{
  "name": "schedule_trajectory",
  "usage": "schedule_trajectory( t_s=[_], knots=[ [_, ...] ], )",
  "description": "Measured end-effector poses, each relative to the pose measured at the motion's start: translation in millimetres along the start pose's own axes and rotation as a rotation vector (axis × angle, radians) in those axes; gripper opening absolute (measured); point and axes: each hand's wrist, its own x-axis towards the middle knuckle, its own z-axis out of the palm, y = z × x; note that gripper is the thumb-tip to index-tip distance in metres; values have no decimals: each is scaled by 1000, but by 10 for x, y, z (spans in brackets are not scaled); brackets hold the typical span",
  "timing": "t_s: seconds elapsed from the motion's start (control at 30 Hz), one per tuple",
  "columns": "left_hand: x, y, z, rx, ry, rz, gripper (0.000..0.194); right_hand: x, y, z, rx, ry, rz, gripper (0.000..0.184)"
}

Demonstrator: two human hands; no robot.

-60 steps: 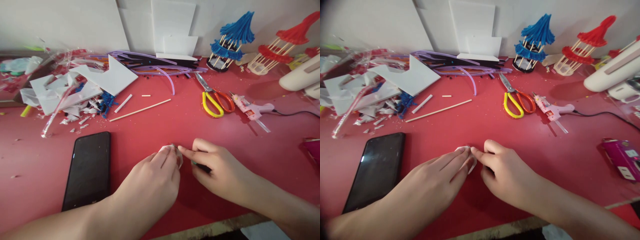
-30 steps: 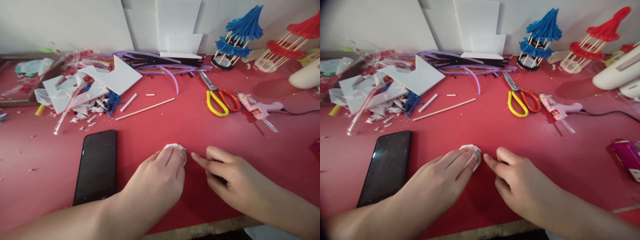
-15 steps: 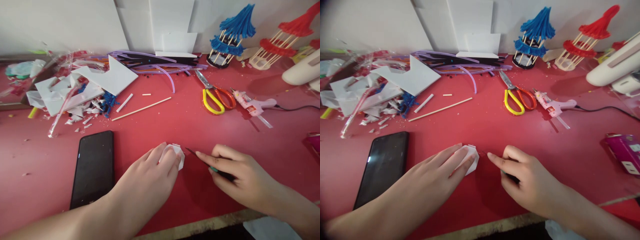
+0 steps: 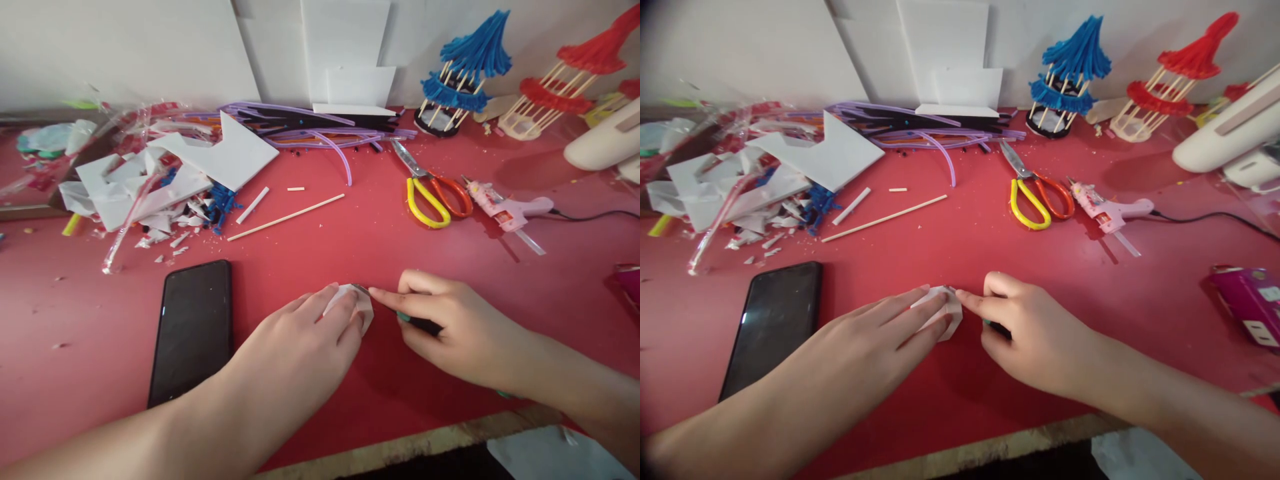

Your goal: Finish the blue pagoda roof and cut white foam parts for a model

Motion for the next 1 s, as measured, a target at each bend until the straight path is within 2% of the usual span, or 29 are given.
schedule_trajectory(
  t_s=[0.13, 0.23, 0.37, 0.53, 0.73, 0.87, 1.0],
  knots=[
    [14, -136, -96, -257, -137, -77, 31, 8, -6, -5, -5, -10, 17, 57],
    [-10, -232, -90, -420, -131, -174, 25, -26, -2, 4, -36, -8, 25, 57],
    [-42, -302, 24, -385, -48, -218, 35, -130, 4, -11, -69, -30, 57, 56],
    [-36, -331, 60, -421, -60, -197, 48, -275, 40, -99, -107, -78, 51, 59],
    [-68, -434, -24, -371, -83, -223, 67, -266, 65, -91, -89, 58, 13, 54],
    [-74, -262, -114, -161, -122, -212, 48, -180, 31, -59, -62, 51, -2, 55],
    [-138, 121, -85, -126, -62, -60, 62, -127, 7, -40, -42, 20, 0, 54]
  ],
)
